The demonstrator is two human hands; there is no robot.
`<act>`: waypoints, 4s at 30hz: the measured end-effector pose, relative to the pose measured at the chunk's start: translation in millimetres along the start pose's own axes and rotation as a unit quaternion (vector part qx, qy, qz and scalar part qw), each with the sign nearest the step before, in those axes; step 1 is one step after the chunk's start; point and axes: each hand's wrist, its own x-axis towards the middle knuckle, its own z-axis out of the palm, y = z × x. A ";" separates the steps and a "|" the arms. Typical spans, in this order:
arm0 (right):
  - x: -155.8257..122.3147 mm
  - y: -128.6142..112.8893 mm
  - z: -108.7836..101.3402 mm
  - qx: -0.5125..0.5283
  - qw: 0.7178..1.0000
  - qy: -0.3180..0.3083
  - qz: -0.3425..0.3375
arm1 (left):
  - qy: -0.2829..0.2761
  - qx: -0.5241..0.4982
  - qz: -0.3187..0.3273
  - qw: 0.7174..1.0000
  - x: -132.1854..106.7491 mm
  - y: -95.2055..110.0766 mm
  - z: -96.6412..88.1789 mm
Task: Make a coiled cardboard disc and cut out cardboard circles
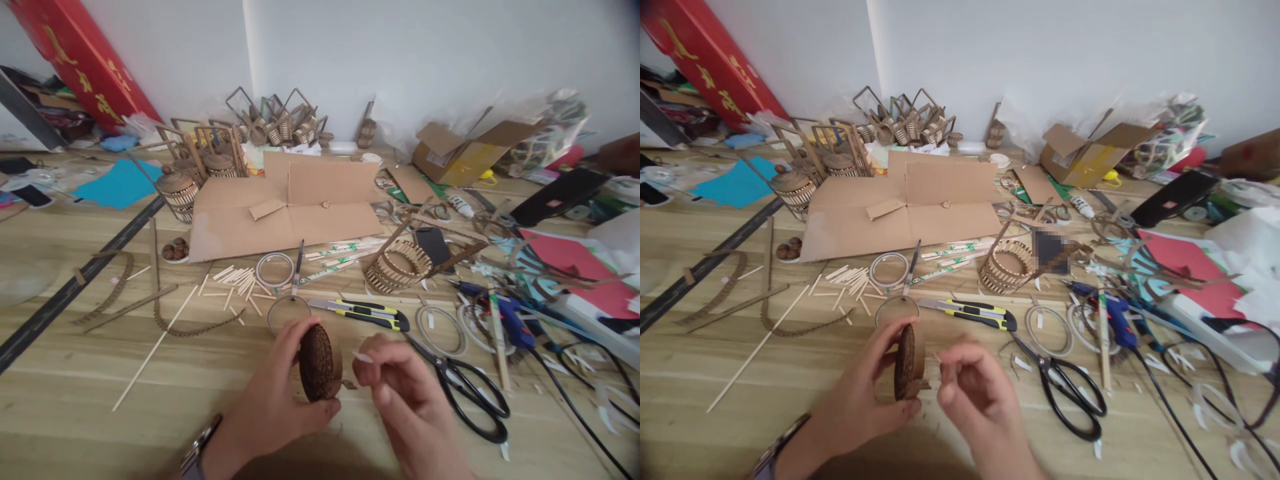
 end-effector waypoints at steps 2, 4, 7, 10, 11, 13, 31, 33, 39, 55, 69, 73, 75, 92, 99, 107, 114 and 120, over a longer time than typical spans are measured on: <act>3.7 -0.8 2.5 0.113 0.988 0.021 0.105 | -0.004 0.009 0.009 1.000 -0.1 -1.1 0.0; 7.8 -0.9 6.9 0.199 0.964 0.029 0.175 | -0.009 0.017 0.019 1.000 -0.3 -2.0 0.6; 11.1 0.0 13.8 0.262 0.939 0.025 0.224 | -0.014 0.024 0.030 0.999 -0.6 -1.9 1.3; 10.7 1.2 17.1 0.279 0.929 0.015 0.241 | -0.017 0.025 0.029 0.999 -0.5 -0.6 1.4; 10.3 1.4 17.3 0.276 0.929 0.016 0.244 | -0.018 0.024 0.026 0.999 -0.4 -0.2 1.4; 9.7 1.5 17.1 0.262 0.930 0.024 0.255 | -0.019 0.020 0.024 0.999 0.0 0.6 1.5; 4.2 6.3 15.8 0.200 0.949 0.043 0.238 | -0.029 0.002 0.016 0.999 -2.4 2.4 2.0; 3.4 8.7 15.5 0.170 0.958 0.055 0.223 | -0.029 0.001 0.016 0.999 -3.1 3.8 2.8; 6.3 15.9 7.5 0.083 0.990 0.001 0.112 | -0.027 0.021 0.029 0.999 -5.1 4.6 3.2; 21.5 -3.5 1.4 0.003 0.981 -0.046 0.187 | -0.079 0.148 0.125 0.978 -2.8 7.1 3.7; 11.8 -0.5 0.2 -0.261 0.957 -0.047 -0.116 | 0.006 0.130 0.069 0.989 -4.6 -4.6 5.9; 10.1 2.2 -0.6 -0.282 0.948 -0.060 -0.135 | 0.012 0.133 0.069 0.989 -5.9 -4.8 6.1; 11.9 0.6 -2.9 -0.295 0.943 -0.078 -0.137 | 0.005 0.143 0.078 0.987 -6.4 -5.4 4.9; 17.7 -16.4 -0.9 -0.382 0.924 0.018 -0.014 | 0.080 0.297 0.168 0.936 -1.6 -11.3 3.8; 7.9 -11.0 1.7 -0.433 0.897 -0.035 0.081 | 0.150 0.378 0.196 0.892 -1.3 -16.0 6.7; 13.7 -14.6 0.6 -0.528 0.842 -0.100 -0.042 | 0.151 0.426 0.214 0.866 -3.7 -13.4 7.4; 14.5 -18.2 -4.0 -0.582 0.797 -0.155 -0.053 | 0.140 0.414 0.186 0.880 -4.2 -11.2 10.2; 15.8 -22.0 -2.9 -0.580 0.796 -0.170 -0.022 | 0.133 0.399 0.176 0.890 -4.9 -13.4 11.6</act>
